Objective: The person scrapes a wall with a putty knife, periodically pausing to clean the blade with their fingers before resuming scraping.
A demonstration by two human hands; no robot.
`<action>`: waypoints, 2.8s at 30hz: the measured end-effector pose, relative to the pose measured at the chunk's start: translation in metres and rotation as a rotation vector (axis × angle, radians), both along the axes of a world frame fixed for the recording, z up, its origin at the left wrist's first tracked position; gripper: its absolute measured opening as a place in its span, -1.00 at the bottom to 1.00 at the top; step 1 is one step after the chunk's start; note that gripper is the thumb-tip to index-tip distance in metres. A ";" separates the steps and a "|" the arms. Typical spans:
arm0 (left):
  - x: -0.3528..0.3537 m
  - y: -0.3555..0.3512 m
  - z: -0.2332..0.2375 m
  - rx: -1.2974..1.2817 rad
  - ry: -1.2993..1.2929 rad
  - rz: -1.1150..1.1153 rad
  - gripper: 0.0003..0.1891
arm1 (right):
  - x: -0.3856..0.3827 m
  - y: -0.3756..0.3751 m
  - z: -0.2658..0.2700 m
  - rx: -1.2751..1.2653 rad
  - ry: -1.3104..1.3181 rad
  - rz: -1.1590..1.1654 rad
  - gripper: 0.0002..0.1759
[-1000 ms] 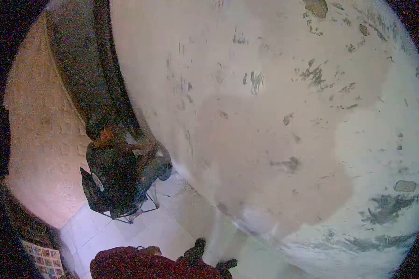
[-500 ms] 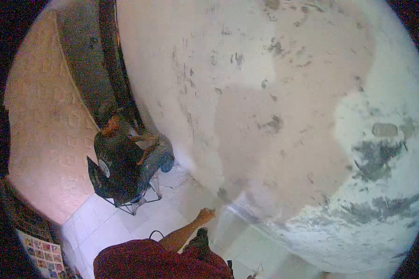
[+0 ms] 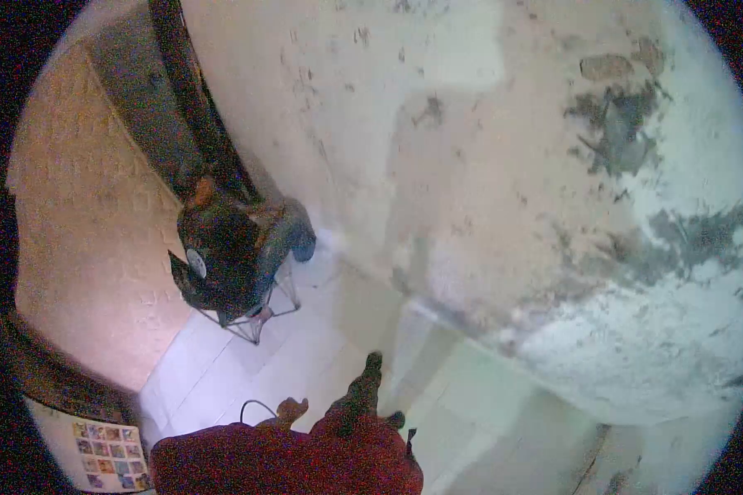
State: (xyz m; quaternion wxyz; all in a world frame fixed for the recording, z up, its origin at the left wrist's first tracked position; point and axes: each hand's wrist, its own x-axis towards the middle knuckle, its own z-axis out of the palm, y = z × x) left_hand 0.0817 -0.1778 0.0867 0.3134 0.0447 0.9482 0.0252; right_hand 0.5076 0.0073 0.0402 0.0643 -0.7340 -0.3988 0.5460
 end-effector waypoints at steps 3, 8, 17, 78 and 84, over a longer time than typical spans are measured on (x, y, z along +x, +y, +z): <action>0.008 -0.022 -0.063 0.046 0.057 -0.034 -0.34 | 0.020 -0.029 -0.001 -0.018 0.013 -0.011 -0.49; 0.018 0.038 -0.005 0.116 0.104 -0.148 -0.33 | 0.052 -0.070 -0.007 0.042 0.082 -0.021 -0.50; 0.013 0.082 -0.005 0.309 0.244 -0.231 -0.50 | 0.036 -0.009 0.008 -0.099 0.299 -0.218 -0.56; 0.019 0.197 0.055 1.072 -0.668 0.029 -0.70 | -0.064 0.101 0.149 0.212 0.918 -0.407 -0.64; 0.081 0.329 0.186 1.058 -1.113 -0.094 -0.46 | -0.177 0.166 0.261 0.087 1.237 -0.313 -0.72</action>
